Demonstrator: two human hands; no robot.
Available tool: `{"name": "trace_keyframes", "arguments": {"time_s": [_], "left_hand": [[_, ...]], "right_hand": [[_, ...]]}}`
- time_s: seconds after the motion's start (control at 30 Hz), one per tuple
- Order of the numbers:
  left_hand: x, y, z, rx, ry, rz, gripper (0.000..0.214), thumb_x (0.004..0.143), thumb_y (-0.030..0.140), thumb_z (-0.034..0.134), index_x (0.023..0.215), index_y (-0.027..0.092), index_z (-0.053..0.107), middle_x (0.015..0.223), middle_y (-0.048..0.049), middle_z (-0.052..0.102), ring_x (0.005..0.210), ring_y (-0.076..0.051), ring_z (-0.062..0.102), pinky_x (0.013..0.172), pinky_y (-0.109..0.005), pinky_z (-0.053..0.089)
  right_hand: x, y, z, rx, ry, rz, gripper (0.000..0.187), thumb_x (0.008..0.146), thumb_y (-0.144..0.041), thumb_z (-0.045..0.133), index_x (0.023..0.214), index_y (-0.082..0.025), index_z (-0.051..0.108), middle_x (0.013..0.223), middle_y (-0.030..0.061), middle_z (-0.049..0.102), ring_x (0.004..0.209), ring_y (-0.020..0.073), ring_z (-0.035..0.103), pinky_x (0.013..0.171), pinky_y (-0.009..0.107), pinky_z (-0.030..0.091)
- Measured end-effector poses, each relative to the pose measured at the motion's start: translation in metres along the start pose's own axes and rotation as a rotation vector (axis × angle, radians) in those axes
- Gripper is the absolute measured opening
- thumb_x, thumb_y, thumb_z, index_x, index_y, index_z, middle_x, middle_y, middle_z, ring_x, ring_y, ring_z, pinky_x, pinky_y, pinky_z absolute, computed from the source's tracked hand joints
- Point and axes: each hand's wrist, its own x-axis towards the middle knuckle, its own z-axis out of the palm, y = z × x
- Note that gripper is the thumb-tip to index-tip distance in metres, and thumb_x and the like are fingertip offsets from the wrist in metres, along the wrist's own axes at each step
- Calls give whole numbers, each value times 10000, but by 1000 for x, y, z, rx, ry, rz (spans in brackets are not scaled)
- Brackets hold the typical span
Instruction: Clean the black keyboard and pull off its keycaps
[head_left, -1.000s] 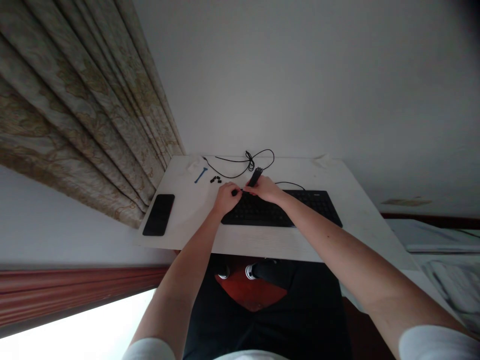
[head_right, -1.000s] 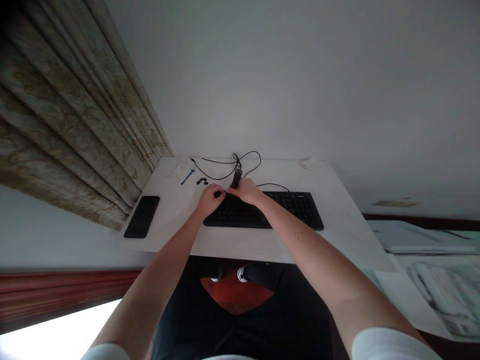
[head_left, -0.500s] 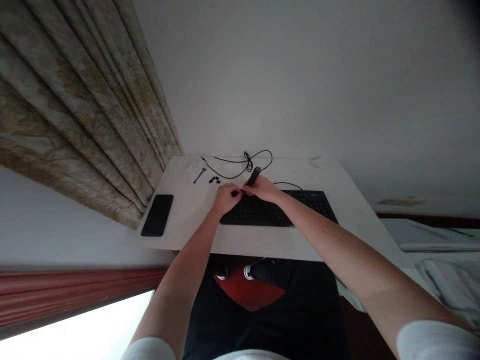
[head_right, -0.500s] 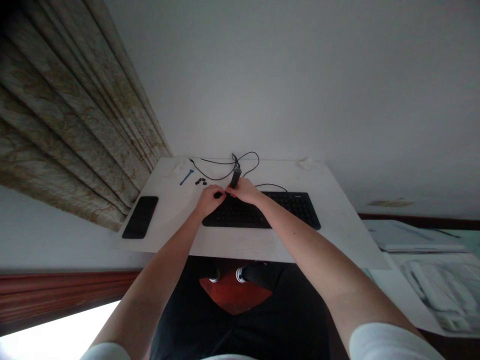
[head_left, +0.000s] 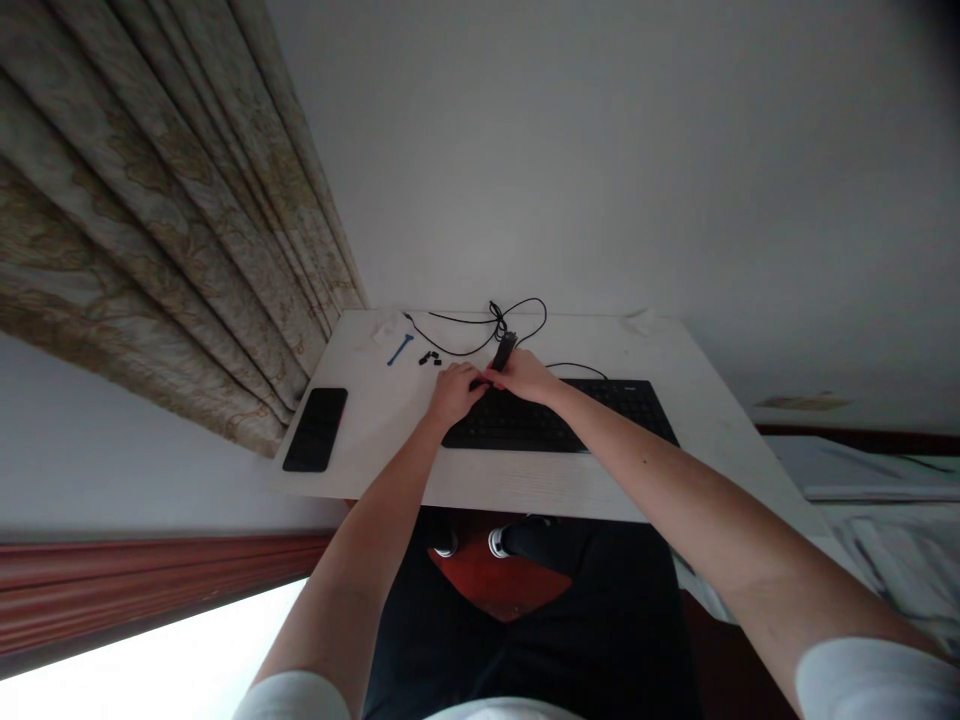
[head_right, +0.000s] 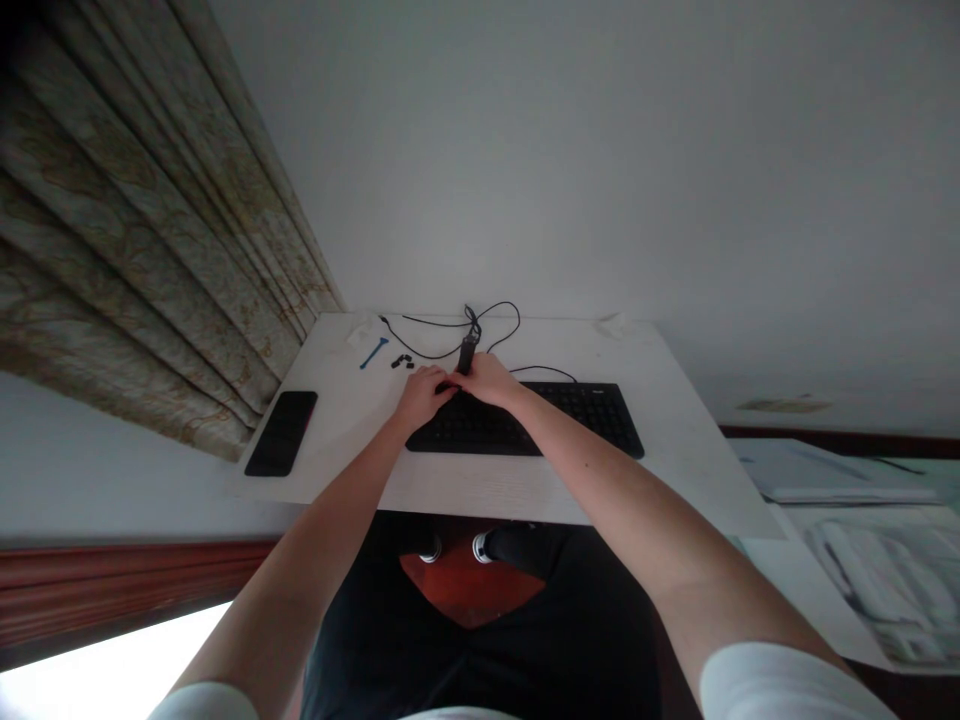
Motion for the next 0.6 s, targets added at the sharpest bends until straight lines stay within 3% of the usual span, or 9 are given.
{"name": "trace_keyframes", "arguments": {"time_s": [0.27,0.6], "left_hand": [[1,2,-2,129,-90,-24,188,954,346,583,989,198,694,999,-74,677,1033,-252,595,877,-377,438],[0,-1,3,197,-111,15,248,1000,372,484,1059,194,647,1064,-94,671,1099,-272,571,907,-399,415]], "right_hand": [[1,0,2,-37,12,-17,224,878,-307,633,824,-140,771,652,52,706,621,177,654,569,253,427],[2,0,4,6,27,23,209,871,-295,646,775,-142,753,648,55,714,643,183,682,583,238,458]]}}
